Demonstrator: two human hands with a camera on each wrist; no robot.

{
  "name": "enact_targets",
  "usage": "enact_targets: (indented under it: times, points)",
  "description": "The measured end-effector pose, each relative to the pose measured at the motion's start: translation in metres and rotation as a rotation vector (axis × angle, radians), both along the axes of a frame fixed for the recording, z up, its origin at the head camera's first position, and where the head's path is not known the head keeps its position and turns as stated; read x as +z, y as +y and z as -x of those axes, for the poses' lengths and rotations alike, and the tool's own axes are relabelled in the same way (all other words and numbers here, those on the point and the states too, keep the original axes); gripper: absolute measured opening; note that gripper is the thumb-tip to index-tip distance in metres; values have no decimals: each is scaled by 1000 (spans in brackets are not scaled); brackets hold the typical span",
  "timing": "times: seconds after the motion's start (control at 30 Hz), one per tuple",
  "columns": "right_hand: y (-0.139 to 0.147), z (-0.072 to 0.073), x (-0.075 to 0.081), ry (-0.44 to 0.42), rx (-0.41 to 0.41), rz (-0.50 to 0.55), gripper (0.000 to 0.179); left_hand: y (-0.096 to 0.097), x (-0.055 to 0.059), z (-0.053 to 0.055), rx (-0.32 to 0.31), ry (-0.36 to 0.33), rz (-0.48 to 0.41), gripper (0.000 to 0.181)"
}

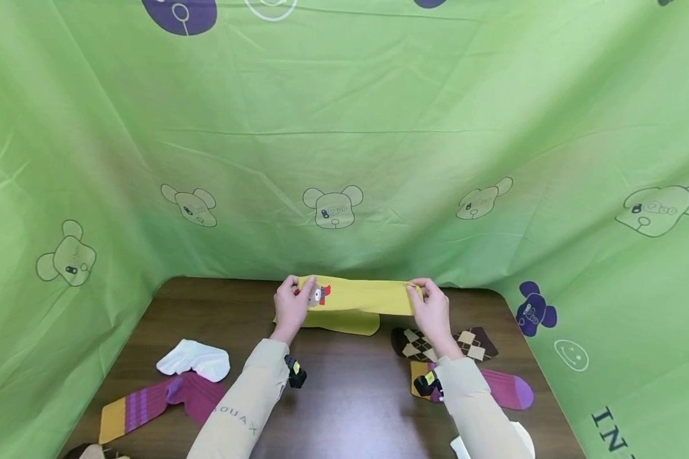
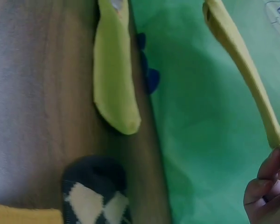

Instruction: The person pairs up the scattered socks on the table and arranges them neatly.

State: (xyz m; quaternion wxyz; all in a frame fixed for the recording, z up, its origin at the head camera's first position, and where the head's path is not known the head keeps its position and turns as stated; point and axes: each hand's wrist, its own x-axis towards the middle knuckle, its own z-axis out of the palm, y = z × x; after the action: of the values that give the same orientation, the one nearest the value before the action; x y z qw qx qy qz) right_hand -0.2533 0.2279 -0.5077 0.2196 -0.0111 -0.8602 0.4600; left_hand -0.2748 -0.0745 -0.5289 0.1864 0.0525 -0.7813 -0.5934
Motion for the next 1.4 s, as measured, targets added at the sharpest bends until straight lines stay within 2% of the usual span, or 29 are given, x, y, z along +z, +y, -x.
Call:
enact_targets:
  times: [0.27, 0.43, 0.67, 0.93, 1.0, 1.17, 1.27, 1.4]
  points:
    - [-14, 3, -17, -33, 23, 27, 11, -21, -8, 2, 13, -18, 71, 33]
    - [-25, 7, -27, -48, 48, 43, 12, -34, -12, 3, -3, -73, 71, 25]
    - [-37, 11, -36, -134, 57, 87, 13, -50, -11, 3, -124, -177, 40, 19]
    - [-48, 18, -43, -182, 83, 93, 15, -61, -8, 7, -277, -323, 55, 44]
    - [-50, 20, -45, -194, 86, 85, 15, -63, -7, 7, -281, -344, 68, 49]
    - [-53, 25, -52, -216, 85, 61, 16, -68, -9, 6, -227, -348, 57, 51]
    - [-55, 25, -54, -228, 78, 85, 19, -72, -11, 5, -199, -348, 33, 44]
    - [-57, 23, -57, -236, 59, 110, 22, -76, -17, 4, -175, -326, 46, 28]
